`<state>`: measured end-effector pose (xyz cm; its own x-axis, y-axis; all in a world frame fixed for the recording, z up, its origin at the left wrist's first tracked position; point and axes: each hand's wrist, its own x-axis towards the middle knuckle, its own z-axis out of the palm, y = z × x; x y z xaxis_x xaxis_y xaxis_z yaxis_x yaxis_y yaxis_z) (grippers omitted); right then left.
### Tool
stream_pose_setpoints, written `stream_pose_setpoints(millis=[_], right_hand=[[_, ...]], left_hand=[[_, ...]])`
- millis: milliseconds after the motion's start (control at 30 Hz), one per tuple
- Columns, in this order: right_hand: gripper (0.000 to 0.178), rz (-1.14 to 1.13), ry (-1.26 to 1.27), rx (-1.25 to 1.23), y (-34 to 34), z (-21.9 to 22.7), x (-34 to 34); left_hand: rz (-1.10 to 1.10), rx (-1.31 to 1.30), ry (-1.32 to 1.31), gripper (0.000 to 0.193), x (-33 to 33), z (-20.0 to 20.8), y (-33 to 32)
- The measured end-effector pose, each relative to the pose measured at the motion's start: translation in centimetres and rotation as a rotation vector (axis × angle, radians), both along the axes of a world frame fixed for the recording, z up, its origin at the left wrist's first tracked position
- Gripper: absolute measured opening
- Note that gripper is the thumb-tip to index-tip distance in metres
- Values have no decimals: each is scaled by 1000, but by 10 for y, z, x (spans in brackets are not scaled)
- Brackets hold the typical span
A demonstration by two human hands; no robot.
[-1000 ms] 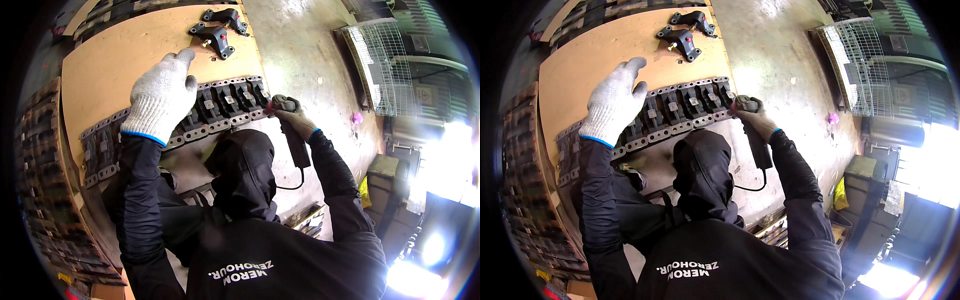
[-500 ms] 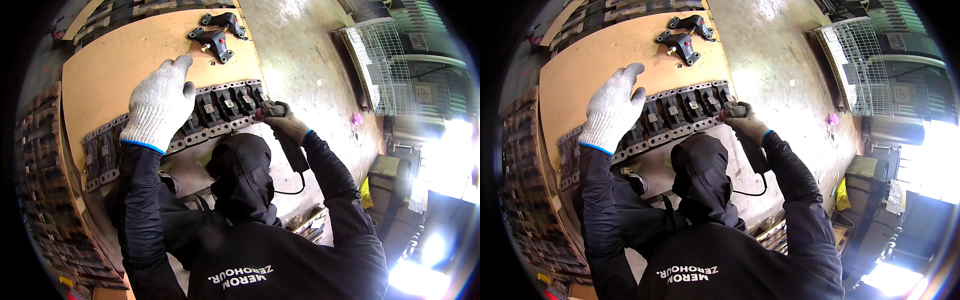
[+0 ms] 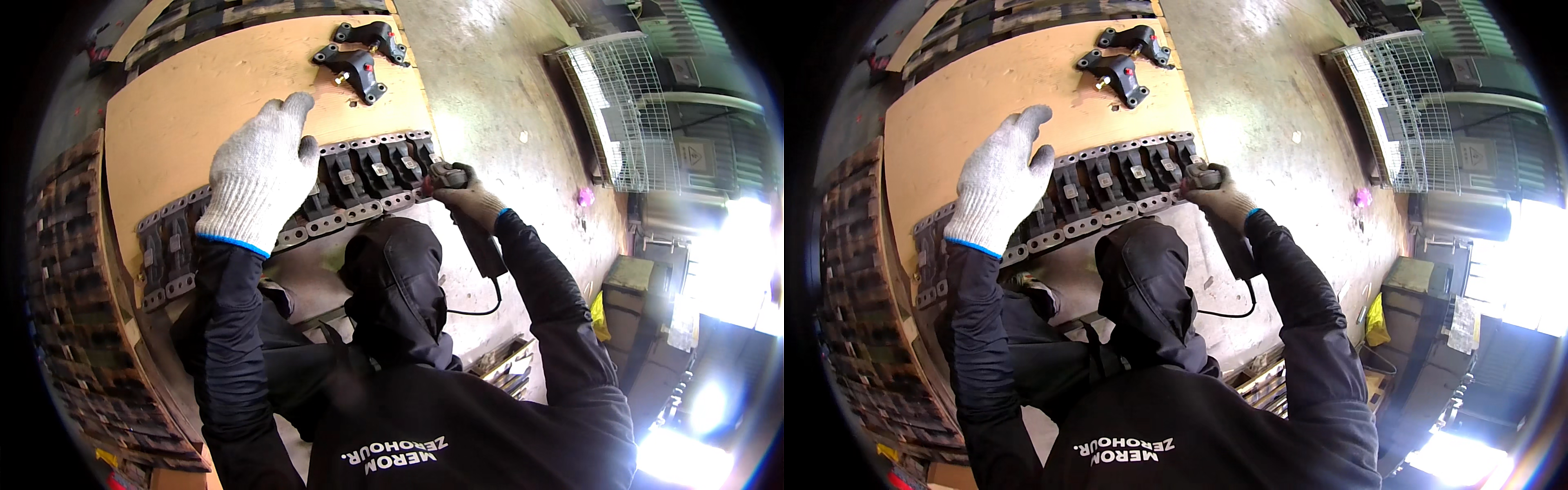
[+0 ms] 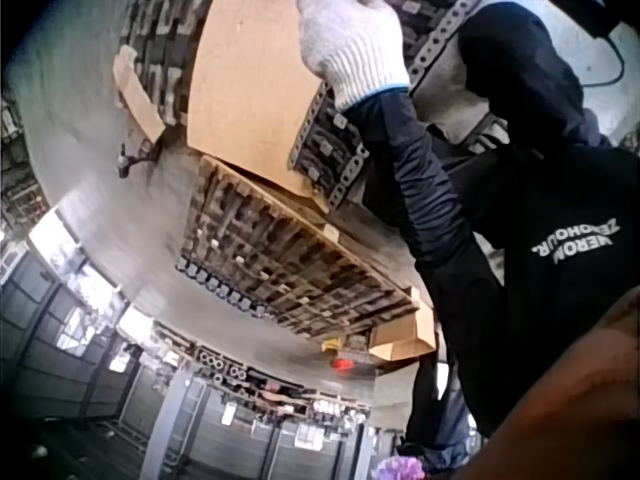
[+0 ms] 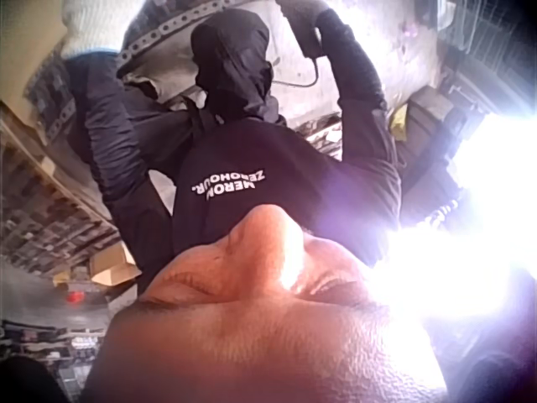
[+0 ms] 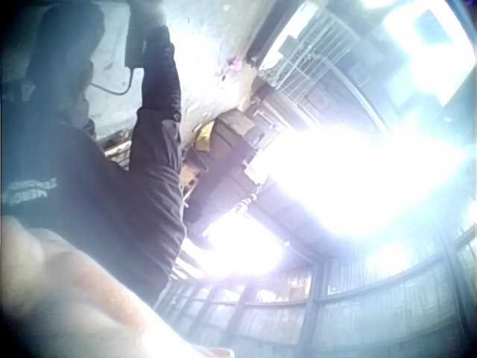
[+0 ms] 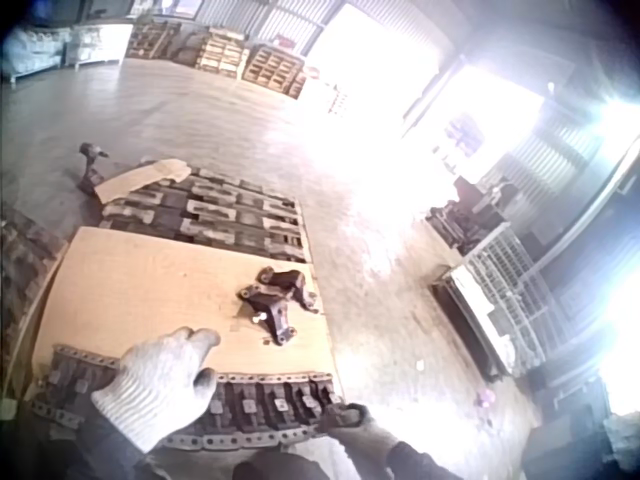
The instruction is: The person assembles a long metal track by picking up individual metal brackets from a wooden pallet and attaching them to a metal chain using a power drill. The person works systematically along the length of the chain, securing each bracket in place.
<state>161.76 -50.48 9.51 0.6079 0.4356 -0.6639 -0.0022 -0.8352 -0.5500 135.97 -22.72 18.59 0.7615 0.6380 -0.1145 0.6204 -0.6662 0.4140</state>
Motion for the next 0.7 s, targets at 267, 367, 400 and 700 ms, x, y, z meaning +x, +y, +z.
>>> stream_pose_setpoints(millis=[267,367,400,700], right_hand=[[102,-3,31,-3,-5,5,-10],[101,7,1,49,0,3,-11],[101,-16,5,58,2,5,-12],[99,28,48,-10,5,7,-19]], left_hand=[[-25,-9,-19,43,6,-9,-2],[-16,7,-20,44,-2,-8,1],[-13,8,-24,44,-4,-8,1],[2,-4,-10,44,-9,-7,1]])
